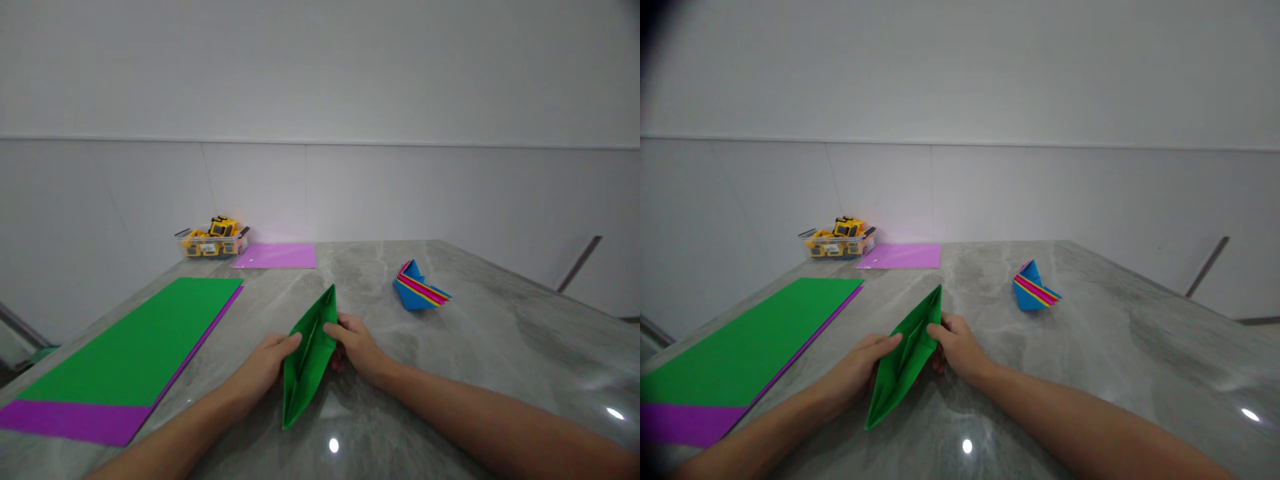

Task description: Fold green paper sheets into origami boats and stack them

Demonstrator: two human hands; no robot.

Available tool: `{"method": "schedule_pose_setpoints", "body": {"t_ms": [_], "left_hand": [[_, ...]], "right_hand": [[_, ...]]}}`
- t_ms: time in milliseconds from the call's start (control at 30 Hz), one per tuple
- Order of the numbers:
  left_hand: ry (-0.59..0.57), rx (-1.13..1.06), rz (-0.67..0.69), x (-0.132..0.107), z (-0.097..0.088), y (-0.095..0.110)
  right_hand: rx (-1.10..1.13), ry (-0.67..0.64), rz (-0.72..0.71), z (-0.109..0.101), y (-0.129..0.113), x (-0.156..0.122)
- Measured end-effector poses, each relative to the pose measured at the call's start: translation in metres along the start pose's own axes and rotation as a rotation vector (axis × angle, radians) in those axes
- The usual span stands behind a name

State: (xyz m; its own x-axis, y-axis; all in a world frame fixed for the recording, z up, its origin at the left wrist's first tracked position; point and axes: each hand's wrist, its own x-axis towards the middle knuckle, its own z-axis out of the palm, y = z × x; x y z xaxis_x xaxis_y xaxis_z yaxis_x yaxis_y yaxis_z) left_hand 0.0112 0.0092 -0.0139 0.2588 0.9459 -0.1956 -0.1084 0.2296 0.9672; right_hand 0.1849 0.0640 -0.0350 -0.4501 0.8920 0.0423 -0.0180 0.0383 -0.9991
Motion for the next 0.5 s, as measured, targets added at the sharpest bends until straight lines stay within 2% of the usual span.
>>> {"method": "schedule_pose_setpoints", "body": {"t_ms": [300, 433, 500], "left_hand": [[0.103, 0.061, -0.006, 0.0, 0.0, -0.003], [0.148, 0.102, 0.009, 0.001, 0.001, -0.002], [0.133, 0.172, 0.074, 0.0, 0.003, 0.0]], "right_hand": [[-0.153, -0.14, -0.182, 0.01, -0.009, -0.015], [-0.195, -0.123, -0.21, 0.013, -0.011, -0.018], [-0.216, -0.089, -0.208, 0.015, -0.011, -0.018]]}}
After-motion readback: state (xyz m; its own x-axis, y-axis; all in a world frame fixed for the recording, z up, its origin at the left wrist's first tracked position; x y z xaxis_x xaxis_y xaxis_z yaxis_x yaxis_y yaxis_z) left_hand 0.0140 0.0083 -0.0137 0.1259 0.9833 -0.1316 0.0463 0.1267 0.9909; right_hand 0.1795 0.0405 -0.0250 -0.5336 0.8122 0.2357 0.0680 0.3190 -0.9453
